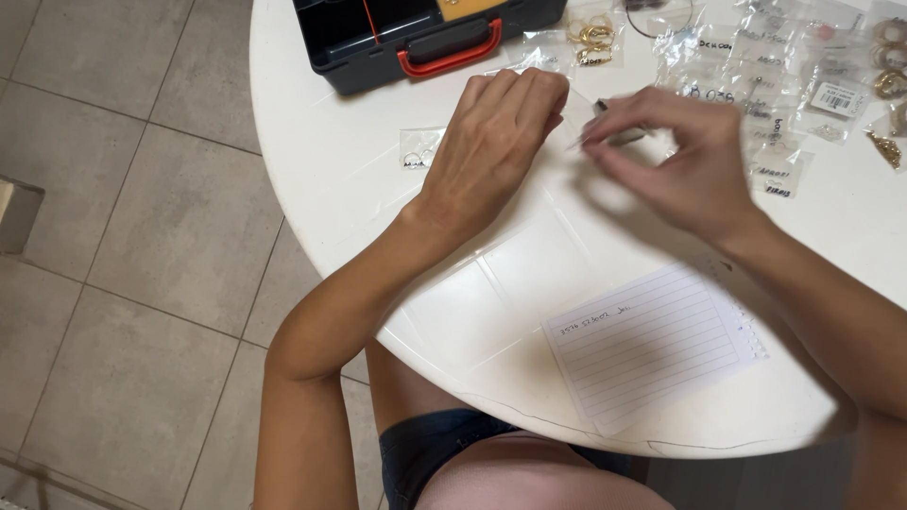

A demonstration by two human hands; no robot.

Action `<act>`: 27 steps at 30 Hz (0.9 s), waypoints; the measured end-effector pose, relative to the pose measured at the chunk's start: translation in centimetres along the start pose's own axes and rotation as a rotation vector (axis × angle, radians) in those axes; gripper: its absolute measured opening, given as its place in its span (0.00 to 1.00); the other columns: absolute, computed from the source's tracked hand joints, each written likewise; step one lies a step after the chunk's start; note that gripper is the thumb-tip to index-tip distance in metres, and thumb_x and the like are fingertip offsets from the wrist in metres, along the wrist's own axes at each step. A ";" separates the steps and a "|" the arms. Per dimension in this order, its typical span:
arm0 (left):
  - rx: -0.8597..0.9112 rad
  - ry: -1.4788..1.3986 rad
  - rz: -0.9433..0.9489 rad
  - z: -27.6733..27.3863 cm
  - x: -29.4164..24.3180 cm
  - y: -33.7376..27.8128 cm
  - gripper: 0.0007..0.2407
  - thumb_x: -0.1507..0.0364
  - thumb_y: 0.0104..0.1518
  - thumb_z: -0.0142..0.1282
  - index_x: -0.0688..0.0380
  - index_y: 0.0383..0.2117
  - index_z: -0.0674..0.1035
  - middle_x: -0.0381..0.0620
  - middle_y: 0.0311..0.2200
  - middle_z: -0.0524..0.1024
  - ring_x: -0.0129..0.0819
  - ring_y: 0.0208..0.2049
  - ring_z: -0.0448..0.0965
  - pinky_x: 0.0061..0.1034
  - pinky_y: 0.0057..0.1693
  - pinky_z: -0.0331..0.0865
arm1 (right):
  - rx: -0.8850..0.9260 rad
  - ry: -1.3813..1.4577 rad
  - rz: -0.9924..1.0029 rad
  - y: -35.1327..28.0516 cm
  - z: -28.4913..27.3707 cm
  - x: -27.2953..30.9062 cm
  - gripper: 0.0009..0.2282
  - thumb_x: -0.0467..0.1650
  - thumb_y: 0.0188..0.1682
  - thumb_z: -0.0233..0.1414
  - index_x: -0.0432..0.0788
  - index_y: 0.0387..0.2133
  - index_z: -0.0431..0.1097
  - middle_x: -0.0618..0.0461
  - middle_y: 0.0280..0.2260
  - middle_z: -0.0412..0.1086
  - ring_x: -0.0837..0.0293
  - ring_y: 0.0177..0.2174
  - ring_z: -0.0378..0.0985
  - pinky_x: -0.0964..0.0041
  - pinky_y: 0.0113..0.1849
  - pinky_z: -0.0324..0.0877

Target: Sorting and inspecting small jewelry components and charms on a table

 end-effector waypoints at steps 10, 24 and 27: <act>0.024 0.348 0.168 3.3 -2.4 -0.9 0.04 0.77 0.67 0.42 0.58 0.42 0.71 0.42 0.29 0.70 0.37 0.32 0.70 0.29 0.45 0.66 | -0.193 -0.028 0.166 -0.9 -1.8 -0.8 0.06 0.15 0.59 0.65 0.31 0.41 0.77 0.42 0.38 0.76 0.54 0.39 0.69 0.63 0.42 0.65; -0.082 0.329 0.293 1.2 -4.7 -0.3 0.06 0.83 0.63 0.49 0.56 0.37 0.74 0.43 0.29 0.69 0.37 0.32 0.70 0.28 0.45 0.70 | -0.056 -0.473 -0.006 -0.7 -0.9 -0.4 0.05 0.22 0.54 0.66 0.41 0.40 0.80 0.51 0.34 0.75 0.49 0.38 0.67 0.59 0.42 0.62; -0.084 0.328 0.297 0.7 -5.1 0.0 0.05 0.83 0.64 0.50 0.59 0.39 0.75 0.46 0.33 0.71 0.38 0.35 0.73 0.29 0.48 0.72 | 0.018 -0.388 0.107 -0.3 -1.1 -1.2 0.05 0.23 0.54 0.65 0.40 0.41 0.79 0.50 0.35 0.76 0.50 0.39 0.68 0.58 0.41 0.65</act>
Point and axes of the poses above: each hand's wrist, its own y-axis towards the middle knuckle, its own z-axis out of the palm, x = y × z, the point moved 10 cm from there along y, towards the middle knuckle
